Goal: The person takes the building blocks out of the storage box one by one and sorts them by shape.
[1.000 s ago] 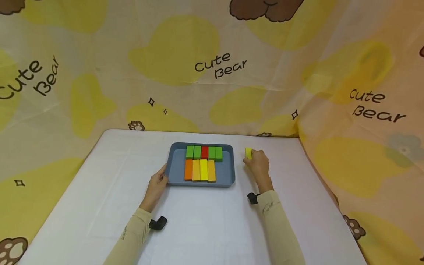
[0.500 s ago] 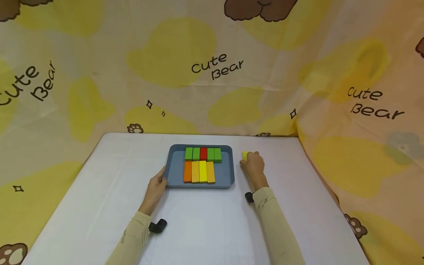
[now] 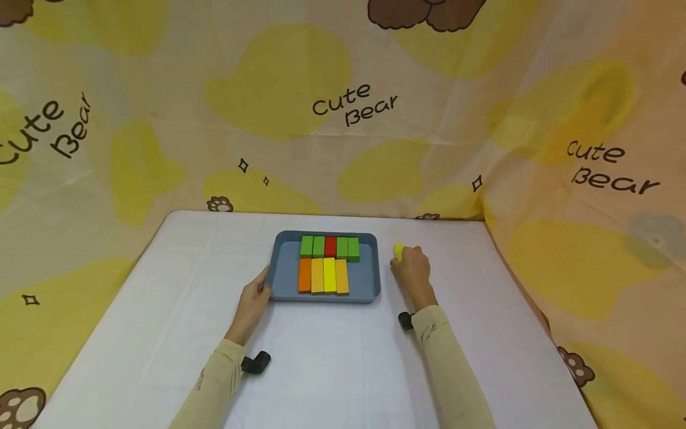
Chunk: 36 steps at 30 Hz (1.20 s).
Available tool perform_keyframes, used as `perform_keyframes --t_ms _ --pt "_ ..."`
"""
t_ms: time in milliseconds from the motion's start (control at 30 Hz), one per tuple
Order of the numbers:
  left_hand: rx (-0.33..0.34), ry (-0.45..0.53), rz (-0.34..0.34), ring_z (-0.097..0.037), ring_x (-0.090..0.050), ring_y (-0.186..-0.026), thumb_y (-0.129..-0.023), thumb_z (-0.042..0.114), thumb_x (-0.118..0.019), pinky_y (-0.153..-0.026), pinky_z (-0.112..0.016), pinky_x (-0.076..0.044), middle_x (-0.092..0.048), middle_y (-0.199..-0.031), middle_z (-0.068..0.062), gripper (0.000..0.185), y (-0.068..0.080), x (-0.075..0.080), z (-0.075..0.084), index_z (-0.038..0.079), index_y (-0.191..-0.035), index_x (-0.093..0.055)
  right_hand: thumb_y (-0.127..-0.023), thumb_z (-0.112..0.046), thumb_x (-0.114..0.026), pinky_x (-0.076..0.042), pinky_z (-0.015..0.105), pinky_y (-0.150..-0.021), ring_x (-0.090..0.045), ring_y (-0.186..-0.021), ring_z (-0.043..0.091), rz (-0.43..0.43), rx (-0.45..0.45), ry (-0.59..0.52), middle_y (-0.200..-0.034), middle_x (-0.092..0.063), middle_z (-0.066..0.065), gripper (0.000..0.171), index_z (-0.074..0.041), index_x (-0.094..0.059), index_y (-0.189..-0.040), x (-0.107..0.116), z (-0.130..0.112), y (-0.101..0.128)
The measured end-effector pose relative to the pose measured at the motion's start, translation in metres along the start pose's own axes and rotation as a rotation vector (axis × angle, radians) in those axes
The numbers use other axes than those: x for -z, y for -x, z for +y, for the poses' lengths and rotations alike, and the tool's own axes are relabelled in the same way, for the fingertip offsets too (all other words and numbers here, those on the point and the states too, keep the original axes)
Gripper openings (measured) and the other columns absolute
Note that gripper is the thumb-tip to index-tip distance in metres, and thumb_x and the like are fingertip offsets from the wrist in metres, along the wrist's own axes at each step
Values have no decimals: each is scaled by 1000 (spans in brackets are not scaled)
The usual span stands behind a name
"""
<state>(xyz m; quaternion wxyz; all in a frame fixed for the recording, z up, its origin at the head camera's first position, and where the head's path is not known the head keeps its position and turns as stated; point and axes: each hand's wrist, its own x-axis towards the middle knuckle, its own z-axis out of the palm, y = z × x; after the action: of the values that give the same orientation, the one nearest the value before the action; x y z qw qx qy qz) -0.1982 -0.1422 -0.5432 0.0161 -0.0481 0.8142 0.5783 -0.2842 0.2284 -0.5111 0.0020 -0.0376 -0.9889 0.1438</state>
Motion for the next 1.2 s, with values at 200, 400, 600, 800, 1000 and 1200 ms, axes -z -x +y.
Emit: perform_keyframes --t_ms 200,400,600,800,1000,1200 --pt "0 10 13 -30 -24 -149 -98 6 -39 -120 -44 -28 -28 -159 -17 57 -1 1 1 3 -153 -28 -87 -26 -63 -51 44 -64 -53 -73 29 0 15 -3 -85 -58 21 35 9 -64 -91 4 -2 0" --pt "8 -10 7 -31 -25 -148 -97 6 -40 -120 -45 -29 -28 -159 -16 57 1 3 1 4 -153 -29 -93 -42 -63 -54 55 -84 -60 -103 45 100 88 -47 -116 -62 30 57 4 -61 -127 9 -6 13" --pt "16 -20 19 -30 -25 -148 -98 7 -39 -120 -45 -28 -29 -159 -15 57 2 2 1 5 -154 -28 -89 -40 -69 -44 53 -108 -51 -126 39 37 476 -112 -136 -57 20 64 -1 -55 -137 11 -36 28" --pt "-2 10 4 -31 -25 -148 -96 4 -40 -121 -44 -27 -28 -159 -16 58 -1 -2 -3 4 -153 -29 -87 -46 -70 -43 48 -111 -50 -131 34 -158 703 11 -143 -53 15 70 -3 -54 -139 -3 -60 34" --pt "10 16 1 -29 -25 -149 -96 5 -41 -121 -42 -27 -29 -159 -15 58 3 -2 -4 4 -153 -29 -86 -51 -69 -40 47 -114 -45 -136 33 -284 714 22 -148 -47 15 79 -2 -47 -144 -16 -69 36" --pt "-4 16 5 -27 -24 -149 -96 5 -40 -121 -42 -27 -27 -160 -14 59 1 2 -1 3 -153 -28 -81 -46 -77 -45 44 -109 -49 -127 29 -300 665 -24 -142 -45 17 84 0 -47 -144 -13 -73 32"
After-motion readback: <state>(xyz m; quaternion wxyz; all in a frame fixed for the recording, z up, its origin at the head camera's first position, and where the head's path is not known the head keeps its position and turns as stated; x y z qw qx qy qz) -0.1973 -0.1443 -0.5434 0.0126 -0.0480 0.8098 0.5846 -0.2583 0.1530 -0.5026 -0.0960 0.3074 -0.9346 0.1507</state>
